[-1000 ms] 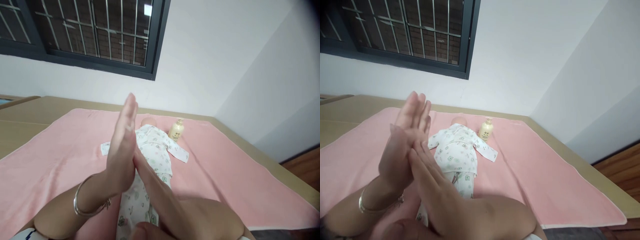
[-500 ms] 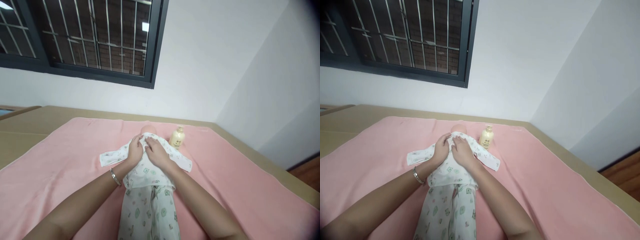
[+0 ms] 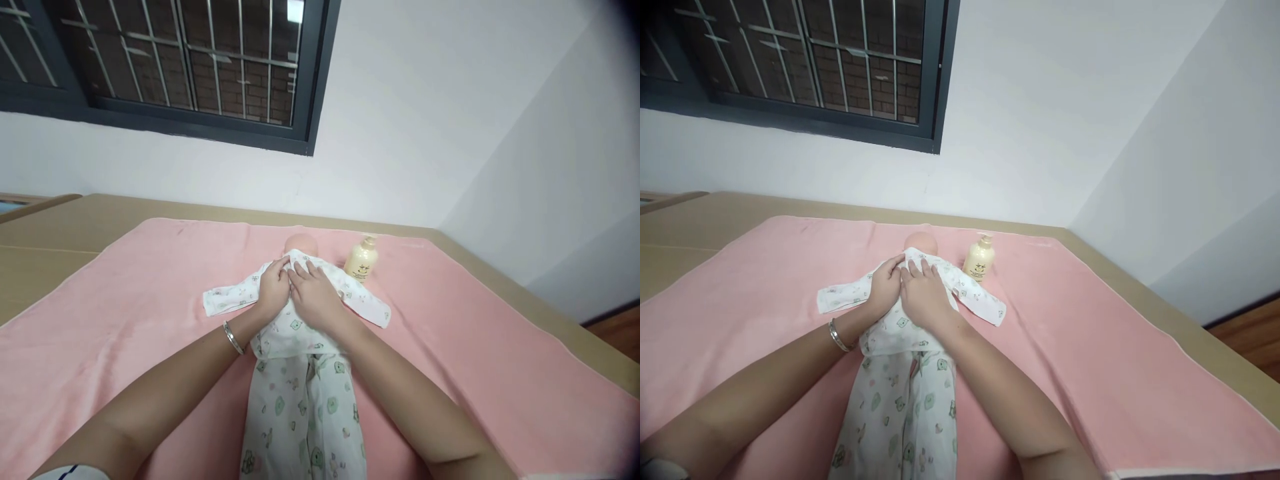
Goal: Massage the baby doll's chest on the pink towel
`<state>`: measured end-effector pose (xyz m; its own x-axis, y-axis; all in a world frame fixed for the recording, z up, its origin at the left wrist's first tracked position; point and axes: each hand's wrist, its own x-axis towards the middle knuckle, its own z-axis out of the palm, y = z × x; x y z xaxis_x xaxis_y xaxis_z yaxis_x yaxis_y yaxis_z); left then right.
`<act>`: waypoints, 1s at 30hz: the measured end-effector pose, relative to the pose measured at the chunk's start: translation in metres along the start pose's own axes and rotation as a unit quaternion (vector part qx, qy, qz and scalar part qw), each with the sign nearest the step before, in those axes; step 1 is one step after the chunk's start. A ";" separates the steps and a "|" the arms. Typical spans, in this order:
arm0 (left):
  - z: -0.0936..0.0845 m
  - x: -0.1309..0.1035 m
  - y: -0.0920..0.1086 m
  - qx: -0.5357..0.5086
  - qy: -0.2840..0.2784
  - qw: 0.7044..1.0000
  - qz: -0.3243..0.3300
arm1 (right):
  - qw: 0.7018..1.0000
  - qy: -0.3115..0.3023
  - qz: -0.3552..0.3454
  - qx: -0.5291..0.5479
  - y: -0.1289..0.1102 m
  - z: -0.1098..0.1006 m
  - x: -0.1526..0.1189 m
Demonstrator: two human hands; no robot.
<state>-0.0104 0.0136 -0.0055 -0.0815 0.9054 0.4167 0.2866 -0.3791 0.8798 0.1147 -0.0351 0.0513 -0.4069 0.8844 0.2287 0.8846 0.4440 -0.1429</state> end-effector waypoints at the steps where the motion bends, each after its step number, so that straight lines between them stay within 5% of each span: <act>1: 0.001 0.000 -0.001 0.003 0.001 1.000 0.004 | 1.000 -0.003 0.006 0.018 0.006 -0.001 0.003; 7: 0.005 0.001 -0.004 0.025 0.018 0.999 0.026 | 0.988 0.024 0.152 0.007 0.024 0.001 0.014; 13: 0.004 0.008 0.001 0.106 -0.040 0.993 0.015 | 0.998 0.025 0.046 -0.023 0.000 0.002 0.001; 20: 0.009 -0.020 0.027 0.292 -0.086 0.952 0.044 | 0.990 0.009 0.133 0.039 0.031 -0.002 0.019; 26: -0.002 0.008 0.025 0.282 -0.143 0.949 -0.002 | 0.994 0.012 0.098 -0.052 -0.003 0.001 0.002; 30: -0.002 0.002 0.027 0.335 -0.124 0.934 0.005 | 0.996 0.017 0.083 -0.010 0.002 -0.003 0.004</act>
<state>-0.0043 0.0051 0.0200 0.1243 0.9504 0.2851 0.8259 -0.2584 0.5011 0.1156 -0.0309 0.0551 -0.2471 0.9397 0.2364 0.9434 0.2890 -0.1624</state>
